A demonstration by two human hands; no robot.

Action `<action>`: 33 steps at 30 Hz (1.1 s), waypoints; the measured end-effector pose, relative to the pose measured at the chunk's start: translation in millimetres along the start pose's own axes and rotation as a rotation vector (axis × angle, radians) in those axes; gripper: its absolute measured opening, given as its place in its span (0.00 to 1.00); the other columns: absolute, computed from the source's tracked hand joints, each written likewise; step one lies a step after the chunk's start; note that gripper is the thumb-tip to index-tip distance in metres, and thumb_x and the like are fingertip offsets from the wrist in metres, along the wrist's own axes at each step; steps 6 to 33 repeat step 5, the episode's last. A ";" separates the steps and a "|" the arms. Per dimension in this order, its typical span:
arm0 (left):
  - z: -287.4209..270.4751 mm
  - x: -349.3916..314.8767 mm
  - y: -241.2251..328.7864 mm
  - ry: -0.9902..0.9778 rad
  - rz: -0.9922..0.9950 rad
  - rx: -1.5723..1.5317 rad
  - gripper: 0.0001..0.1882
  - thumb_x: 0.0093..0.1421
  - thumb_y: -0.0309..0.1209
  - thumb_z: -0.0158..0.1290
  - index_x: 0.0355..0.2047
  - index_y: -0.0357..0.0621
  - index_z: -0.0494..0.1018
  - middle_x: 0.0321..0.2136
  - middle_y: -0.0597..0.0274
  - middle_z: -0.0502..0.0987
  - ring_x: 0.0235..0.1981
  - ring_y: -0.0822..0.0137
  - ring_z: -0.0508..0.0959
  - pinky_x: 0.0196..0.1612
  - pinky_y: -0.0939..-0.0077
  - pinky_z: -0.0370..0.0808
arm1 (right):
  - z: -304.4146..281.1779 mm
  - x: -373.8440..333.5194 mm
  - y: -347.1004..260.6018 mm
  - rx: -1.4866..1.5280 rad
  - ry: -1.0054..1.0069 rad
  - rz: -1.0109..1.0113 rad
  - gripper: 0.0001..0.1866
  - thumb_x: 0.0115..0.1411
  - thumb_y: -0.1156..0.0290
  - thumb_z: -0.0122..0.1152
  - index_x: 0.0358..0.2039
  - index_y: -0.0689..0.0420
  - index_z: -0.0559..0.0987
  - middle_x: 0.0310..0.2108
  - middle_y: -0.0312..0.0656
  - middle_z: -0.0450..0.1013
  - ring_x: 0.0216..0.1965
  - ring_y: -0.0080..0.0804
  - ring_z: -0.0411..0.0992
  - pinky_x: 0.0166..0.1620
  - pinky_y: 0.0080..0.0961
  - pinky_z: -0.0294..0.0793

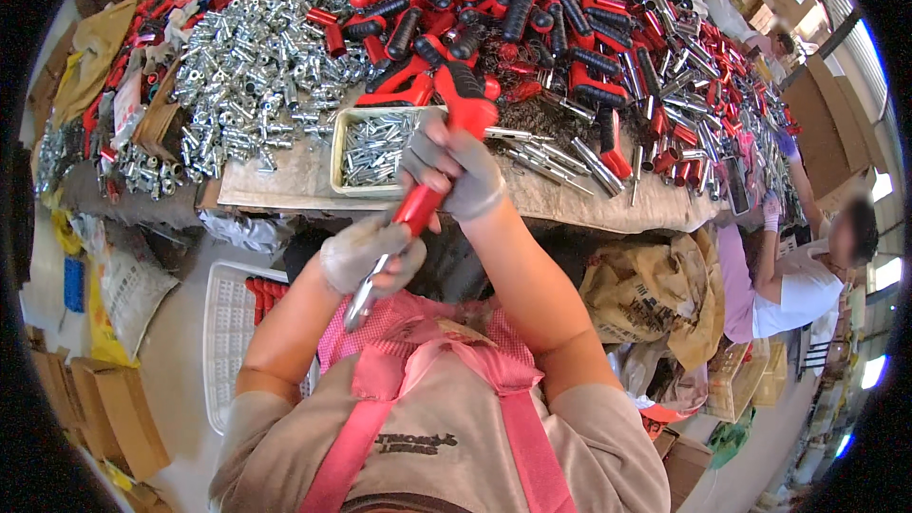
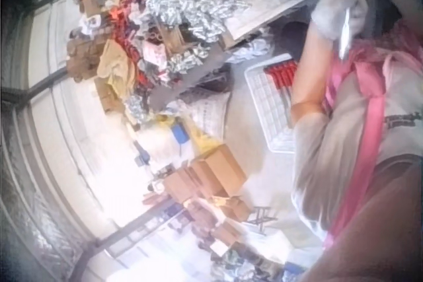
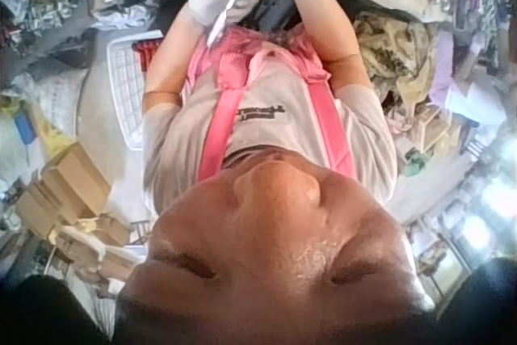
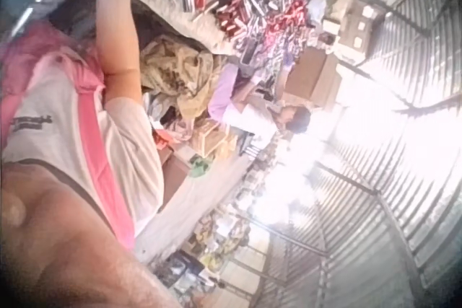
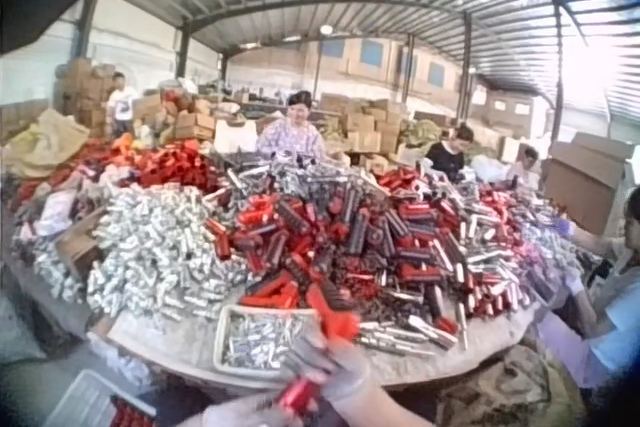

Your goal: Assembling various metal and plastic components to create a hand-held toggle clamp or similar manual tool.

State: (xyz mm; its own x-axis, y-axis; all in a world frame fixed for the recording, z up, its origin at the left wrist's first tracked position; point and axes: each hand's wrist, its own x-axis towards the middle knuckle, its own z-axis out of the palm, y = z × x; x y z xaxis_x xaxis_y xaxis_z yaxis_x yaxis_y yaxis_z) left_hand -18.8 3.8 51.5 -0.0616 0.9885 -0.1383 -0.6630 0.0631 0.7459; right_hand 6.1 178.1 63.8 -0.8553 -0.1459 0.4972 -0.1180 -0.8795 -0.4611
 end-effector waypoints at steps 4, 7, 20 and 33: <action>-3.2 -0.7 -0.2 0.283 0.136 0.395 0.22 0.60 0.41 0.48 0.48 0.40 0.59 0.16 0.65 0.63 0.10 0.77 0.61 0.12 0.86 0.58 | 16.0 14.9 -0.6 -0.172 0.438 0.019 0.33 0.51 0.52 0.63 0.53 0.54 0.65 0.27 0.34 0.70 0.29 0.29 0.71 0.40 0.32 0.72; -7.3 4.1 3.2 0.516 0.211 0.753 0.27 0.58 0.46 0.51 0.50 0.43 0.59 0.17 0.58 0.68 0.11 0.73 0.67 0.14 0.81 0.63 | 5.1 20.5 -1.6 -0.529 0.647 0.145 0.39 0.51 0.50 0.62 0.59 0.49 0.58 0.32 0.34 0.72 0.43 0.32 0.70 0.54 0.39 0.66; -7.3 4.1 3.2 0.516 0.211 0.753 0.27 0.58 0.46 0.51 0.50 0.43 0.59 0.17 0.58 0.68 0.11 0.73 0.67 0.14 0.81 0.63 | 5.1 20.5 -1.6 -0.529 0.647 0.145 0.39 0.51 0.50 0.62 0.59 0.49 0.58 0.32 0.34 0.72 0.43 0.32 0.70 0.54 0.39 0.66; -7.3 4.1 3.2 0.516 0.211 0.753 0.27 0.58 0.46 0.51 0.50 0.43 0.59 0.17 0.58 0.68 0.11 0.73 0.67 0.14 0.81 0.63 | 5.1 20.5 -1.6 -0.529 0.647 0.145 0.39 0.51 0.50 0.62 0.59 0.49 0.58 0.32 0.34 0.72 0.43 0.32 0.70 0.54 0.39 0.66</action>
